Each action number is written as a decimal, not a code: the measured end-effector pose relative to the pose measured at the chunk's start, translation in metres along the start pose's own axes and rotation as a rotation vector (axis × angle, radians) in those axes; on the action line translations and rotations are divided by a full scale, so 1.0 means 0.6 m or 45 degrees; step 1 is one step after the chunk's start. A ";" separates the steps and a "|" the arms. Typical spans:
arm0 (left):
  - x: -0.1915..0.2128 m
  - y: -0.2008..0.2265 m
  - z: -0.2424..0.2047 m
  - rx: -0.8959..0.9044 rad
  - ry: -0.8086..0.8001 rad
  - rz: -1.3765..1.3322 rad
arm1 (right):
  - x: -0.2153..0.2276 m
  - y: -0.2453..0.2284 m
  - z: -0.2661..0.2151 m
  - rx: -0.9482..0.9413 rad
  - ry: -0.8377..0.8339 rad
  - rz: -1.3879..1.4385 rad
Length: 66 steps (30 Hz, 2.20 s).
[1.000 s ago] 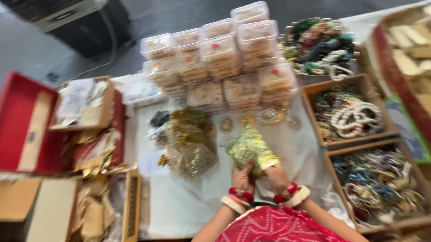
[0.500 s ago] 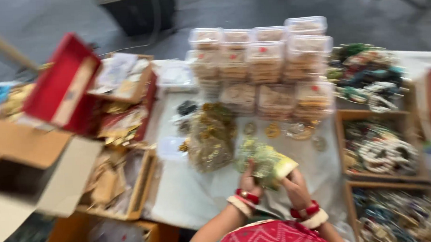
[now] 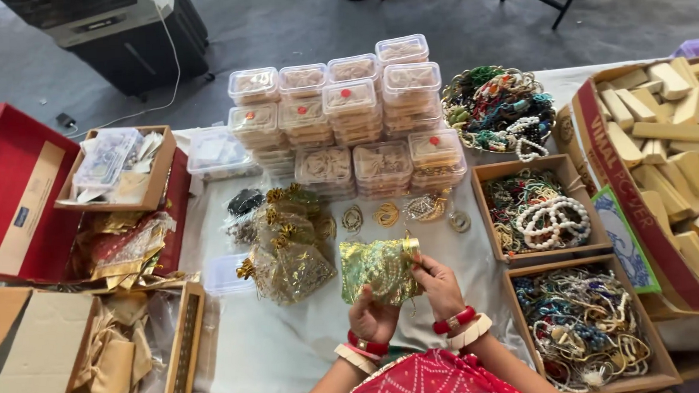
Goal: The person organizes jewelry on a table by picking up various items, including necklaces and bracelets, and placing them into small, colorful drawstring bags. They then place the filled bags into a red box. The table is covered with numerous plastic containers and boxes filled with assorted jewelry.
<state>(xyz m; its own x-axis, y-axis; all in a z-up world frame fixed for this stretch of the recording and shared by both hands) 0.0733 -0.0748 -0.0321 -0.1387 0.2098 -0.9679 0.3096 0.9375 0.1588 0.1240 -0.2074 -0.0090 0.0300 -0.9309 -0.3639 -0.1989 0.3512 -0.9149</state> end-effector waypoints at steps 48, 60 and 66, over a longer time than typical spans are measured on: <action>0.005 0.155 0.044 -0.266 0.436 0.767 | -0.134 -0.220 -0.100 1.061 -0.417 -1.224; 0.032 0.215 0.014 -1.005 0.808 1.176 | -0.143 0.014 -0.094 0.032 -0.934 -1.094; 0.045 0.204 0.005 -0.952 0.860 1.159 | -0.072 -0.002 -0.037 0.528 -0.351 -0.895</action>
<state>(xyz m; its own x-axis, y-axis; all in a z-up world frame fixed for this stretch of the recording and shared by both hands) 0.1106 0.0447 -0.0392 -0.6579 0.7219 -0.2147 -0.0125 0.2746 0.9615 0.1014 -0.1700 0.0116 0.2597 -0.9074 0.3305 0.3272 -0.2394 -0.9142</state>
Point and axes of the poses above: each hand's wrist, its own z-axis towards the middle knuckle, its own x-axis out of the back of the hand, y = z × x, the point moved 9 cm from there along z, towards the middle knuckle, and after that the axes turned 10 degrees about x, right-handed, at the moved point
